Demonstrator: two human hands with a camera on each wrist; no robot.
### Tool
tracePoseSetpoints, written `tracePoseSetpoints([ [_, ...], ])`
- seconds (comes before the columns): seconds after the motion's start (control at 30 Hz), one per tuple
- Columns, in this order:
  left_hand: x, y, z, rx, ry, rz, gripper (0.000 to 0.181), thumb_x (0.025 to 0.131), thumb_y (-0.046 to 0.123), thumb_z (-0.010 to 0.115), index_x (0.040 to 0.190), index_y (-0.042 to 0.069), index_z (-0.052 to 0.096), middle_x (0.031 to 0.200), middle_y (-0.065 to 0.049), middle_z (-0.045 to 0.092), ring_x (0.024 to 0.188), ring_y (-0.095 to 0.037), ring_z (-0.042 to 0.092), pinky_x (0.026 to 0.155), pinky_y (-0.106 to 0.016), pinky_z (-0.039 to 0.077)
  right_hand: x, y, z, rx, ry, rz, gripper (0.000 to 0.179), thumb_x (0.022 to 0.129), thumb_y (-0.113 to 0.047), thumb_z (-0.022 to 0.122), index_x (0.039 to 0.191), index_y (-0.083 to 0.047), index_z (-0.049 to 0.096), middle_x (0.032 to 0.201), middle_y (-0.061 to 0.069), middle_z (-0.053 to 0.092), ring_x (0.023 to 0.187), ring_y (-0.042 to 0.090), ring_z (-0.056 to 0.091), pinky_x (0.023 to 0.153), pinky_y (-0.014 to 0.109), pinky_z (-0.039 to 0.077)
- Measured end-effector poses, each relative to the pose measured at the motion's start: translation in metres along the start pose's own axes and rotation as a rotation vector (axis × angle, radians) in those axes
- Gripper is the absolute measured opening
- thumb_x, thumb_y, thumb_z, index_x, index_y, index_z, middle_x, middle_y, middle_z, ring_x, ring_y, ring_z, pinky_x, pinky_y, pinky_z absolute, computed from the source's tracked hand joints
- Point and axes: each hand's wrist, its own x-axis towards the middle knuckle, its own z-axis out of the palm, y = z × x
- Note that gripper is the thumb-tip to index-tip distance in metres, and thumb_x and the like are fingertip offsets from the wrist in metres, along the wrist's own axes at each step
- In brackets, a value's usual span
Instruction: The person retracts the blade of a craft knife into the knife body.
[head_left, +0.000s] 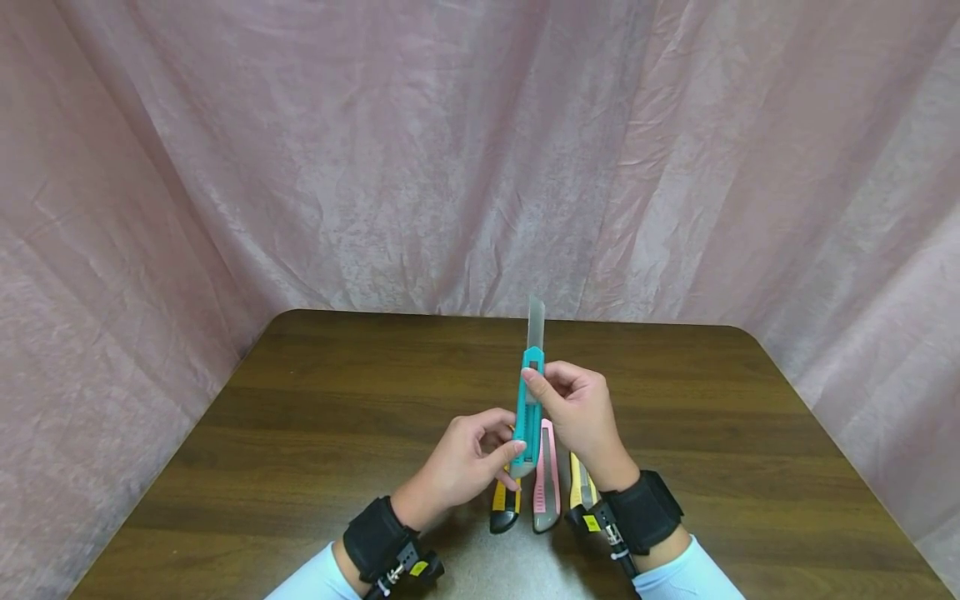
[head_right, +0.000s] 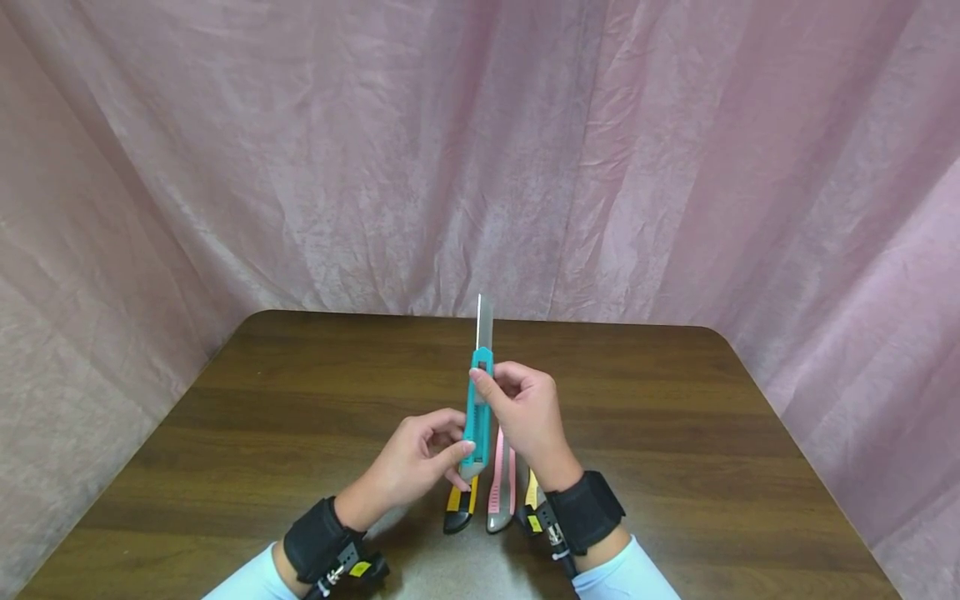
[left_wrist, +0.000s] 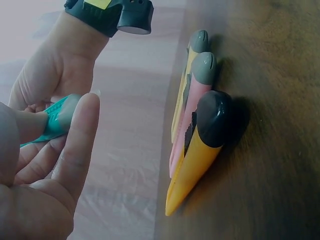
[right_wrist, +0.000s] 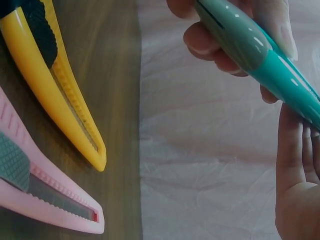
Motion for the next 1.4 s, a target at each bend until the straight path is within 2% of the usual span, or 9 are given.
tracePoseSetpoints([
  [0.27,-0.0005,0.0021,-0.0001,0.023,0.016,-0.032,0.021,0.09,-0.008,0.058,0.11,-0.003,0.056,0.086,-0.022,0.06,0.072,-0.037,0.063,0.056,-0.045,0.057,0.0004,0.0,-0.0005,-0.042,0.007,0.08,0.015,0.091,-0.014,0.065,0.084,-0.002,0.069,0.067,0.011,0.061,0.054,0.024,0.053,0.047,0.026,0.053],
  [0.47,0.0,-0.0019,-0.0007,0.004,0.014,-0.031,0.017,0.09,-0.007,0.059,0.107,-0.003,0.057,0.085,-0.021,0.061,0.07,-0.036,0.063,0.055,-0.044,0.057,-0.0011,-0.0022,0.0005,-0.074,0.009,0.024,0.012,0.091,-0.011,0.065,0.084,-0.003,0.069,0.064,0.011,0.058,0.053,0.02,0.049,0.042,0.022,0.044],
  [0.57,0.0002,-0.0035,-0.0011,-0.004,0.01,-0.023,0.016,0.09,-0.007,0.059,0.105,-0.003,0.057,0.085,-0.02,0.061,0.07,-0.036,0.064,0.054,-0.044,0.057,-0.0017,-0.0028,0.0012,-0.062,0.012,0.002,0.009,0.091,-0.008,0.065,0.085,-0.002,0.069,0.065,0.01,0.058,0.054,0.021,0.049,0.043,0.022,0.045],
  [0.83,-0.0002,-0.0028,-0.0026,0.008,0.019,-0.006,0.014,0.09,-0.007,0.059,0.103,-0.004,0.057,0.085,-0.021,0.06,0.071,-0.036,0.063,0.055,-0.043,0.057,-0.0025,0.0007,0.0034,-0.013,0.003,-0.015,0.005,0.09,-0.003,0.064,0.088,0.0,0.067,0.068,0.012,0.06,0.056,0.036,0.052,0.047,0.024,0.049],
  [1.0,-0.0007,-0.0005,-0.0028,0.025,0.019,-0.009,0.015,0.09,-0.007,0.058,0.105,-0.003,0.057,0.085,-0.02,0.06,0.072,-0.036,0.063,0.056,-0.043,0.057,-0.0024,0.0008,0.0031,-0.03,0.024,0.014,0.008,0.09,-0.008,0.065,0.085,-0.002,0.068,0.066,0.011,0.06,0.053,0.03,0.05,0.043,0.021,0.045],
  [1.17,-0.0012,0.0019,-0.0027,0.032,0.026,0.007,0.015,0.09,-0.008,0.058,0.105,-0.004,0.056,0.085,-0.021,0.06,0.071,-0.037,0.063,0.055,-0.043,0.057,-0.0023,0.0005,0.0033,-0.036,0.013,0.042,0.016,0.091,-0.011,0.064,0.079,-0.002,0.067,0.061,0.014,0.055,0.05,0.029,0.047,0.042,0.021,0.044],
  [1.4,-0.0008,0.0034,-0.0026,0.025,0.018,0.014,0.015,0.09,-0.008,0.058,0.105,-0.005,0.056,0.085,-0.022,0.06,0.07,-0.038,0.062,0.055,-0.044,0.057,-0.0034,0.0004,0.0043,-0.053,0.01,-0.017,0.012,0.092,-0.007,0.063,0.08,-0.003,0.066,0.063,0.012,0.054,0.052,0.02,0.047,0.043,0.022,0.043],
])
